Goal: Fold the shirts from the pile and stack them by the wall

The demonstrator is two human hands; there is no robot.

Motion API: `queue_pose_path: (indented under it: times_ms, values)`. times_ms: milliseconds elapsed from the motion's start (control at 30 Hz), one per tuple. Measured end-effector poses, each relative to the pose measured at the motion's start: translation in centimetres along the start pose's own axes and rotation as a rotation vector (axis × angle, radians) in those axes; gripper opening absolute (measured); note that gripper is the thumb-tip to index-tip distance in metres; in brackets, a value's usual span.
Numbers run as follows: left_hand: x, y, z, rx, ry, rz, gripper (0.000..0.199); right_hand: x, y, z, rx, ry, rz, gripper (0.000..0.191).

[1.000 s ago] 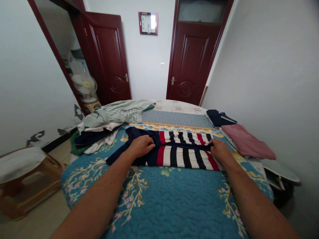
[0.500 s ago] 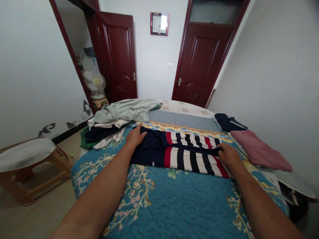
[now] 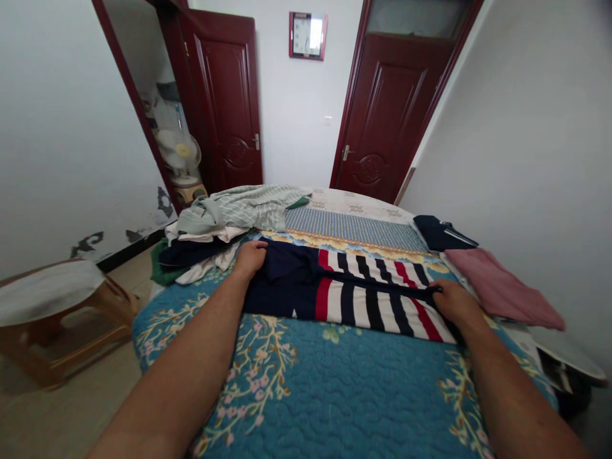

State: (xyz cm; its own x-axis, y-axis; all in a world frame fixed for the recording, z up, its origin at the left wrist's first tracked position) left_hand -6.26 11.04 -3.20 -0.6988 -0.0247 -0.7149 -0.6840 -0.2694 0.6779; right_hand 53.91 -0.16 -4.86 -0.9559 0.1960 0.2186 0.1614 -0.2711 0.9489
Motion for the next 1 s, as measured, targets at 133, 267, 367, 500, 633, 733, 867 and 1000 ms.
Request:
queue_pose_path:
  times_ms: [133,267,367,500,633,733,867,1000]
  values:
    - [-0.6,-0.2,-0.4,-0.014,-0.038,0.041,0.044,1.8,1.0,-0.3,-0.05,0.037,-0.096,0.031]
    - [-1.0,-0.6,-0.8,-0.009,-0.06,0.082,0.053,9.1,3.0,-1.9,-0.259,0.271,0.04,0.034]
    - [-1.0,-0.7,-1.0,0.004,-0.076,0.089,0.055,17.3,2.8,-4.1,-0.215,0.578,0.198,0.042]
    - [-1.0,-0.5,-1.0,0.023,-0.09,0.101,0.053,27.1,0.7,-6.8,-0.076,0.785,0.178,0.05]
    - [-1.1,-0.2,-0.8,0.037,-0.077,0.114,0.042,32.3,-1.7,-7.7,-0.046,0.815,0.044,0.037]
    - [-1.0,-0.2,-0.7,0.033,-0.047,0.128,0.038,33.2,-2.8,-7.9,-0.063,0.797,0.028,0.029]
    - [-1.1,-0.1,-0.9,0.02,-0.013,0.169,0.043,32.1,-2.6,-8.2,-0.184,0.806,0.109,0.03]
    - [-2.3,1.3,-2.3,0.016,-0.049,0.236,0.044,31.1,-2.4,-8.4,-0.213,0.78,0.151,0.029]
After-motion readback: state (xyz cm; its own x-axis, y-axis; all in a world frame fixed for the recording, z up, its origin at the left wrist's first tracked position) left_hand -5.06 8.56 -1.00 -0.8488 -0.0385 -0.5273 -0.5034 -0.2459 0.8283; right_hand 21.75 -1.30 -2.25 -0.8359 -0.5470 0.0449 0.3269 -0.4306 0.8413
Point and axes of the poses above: each hand's wrist, its own z-axis towards the middle knuckle, its own y-axis out of the back of the hand, x = y × z, the point moved 4 cm from there along z, towards the middle knuckle
